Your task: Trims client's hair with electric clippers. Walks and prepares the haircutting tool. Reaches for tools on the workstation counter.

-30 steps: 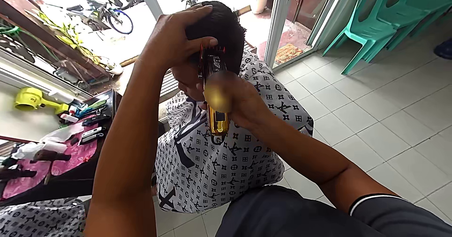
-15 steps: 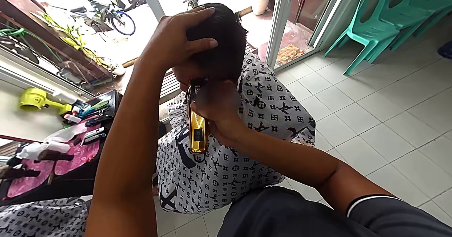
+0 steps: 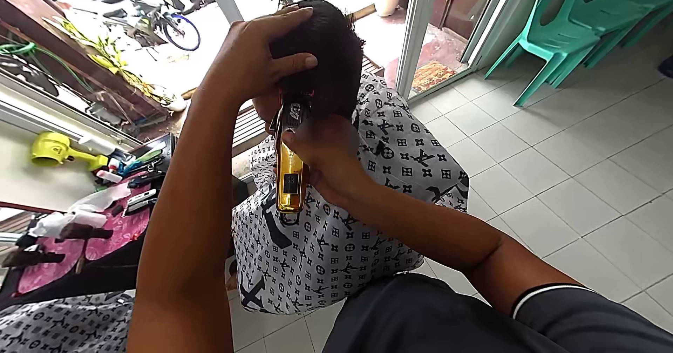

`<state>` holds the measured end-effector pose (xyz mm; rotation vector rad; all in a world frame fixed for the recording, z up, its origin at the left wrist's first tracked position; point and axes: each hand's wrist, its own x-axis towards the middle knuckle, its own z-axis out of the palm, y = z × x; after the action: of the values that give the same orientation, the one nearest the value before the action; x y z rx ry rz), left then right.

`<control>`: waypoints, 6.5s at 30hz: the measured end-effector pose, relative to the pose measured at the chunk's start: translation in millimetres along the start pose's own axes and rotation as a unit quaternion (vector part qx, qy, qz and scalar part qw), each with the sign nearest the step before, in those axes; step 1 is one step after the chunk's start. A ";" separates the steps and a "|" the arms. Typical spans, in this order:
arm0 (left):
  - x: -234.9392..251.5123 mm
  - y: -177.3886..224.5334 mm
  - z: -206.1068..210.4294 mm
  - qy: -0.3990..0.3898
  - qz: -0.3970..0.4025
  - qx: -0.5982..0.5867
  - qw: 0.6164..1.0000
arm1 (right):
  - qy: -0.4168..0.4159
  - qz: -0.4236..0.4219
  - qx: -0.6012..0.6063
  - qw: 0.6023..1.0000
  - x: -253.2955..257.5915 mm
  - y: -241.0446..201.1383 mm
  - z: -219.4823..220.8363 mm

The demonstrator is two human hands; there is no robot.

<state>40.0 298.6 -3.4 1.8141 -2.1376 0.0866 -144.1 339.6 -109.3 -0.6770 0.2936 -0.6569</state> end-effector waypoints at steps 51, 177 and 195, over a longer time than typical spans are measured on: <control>65.4 79.6 11.7 -0.016 -0.231 0.093 0.968 | -0.219 0.097 -0.100 0.966 41.8 -121.8 -138.2; -769.2 243.4 119.6 0.728 -0.613 -0.144 0.272 | -0.625 0.286 -0.464 0.559 -254.0 451.8 138.9; -841.4 -96.6 82.0 0.545 -0.679 -0.331 0.364 | -0.298 0.457 -0.363 0.756 -34.7 616.6 177.7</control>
<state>226.2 1057.0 -341.3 1.4911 0.5366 -0.0088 195.9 811.8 -382.2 -1.3076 0.2353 0.6854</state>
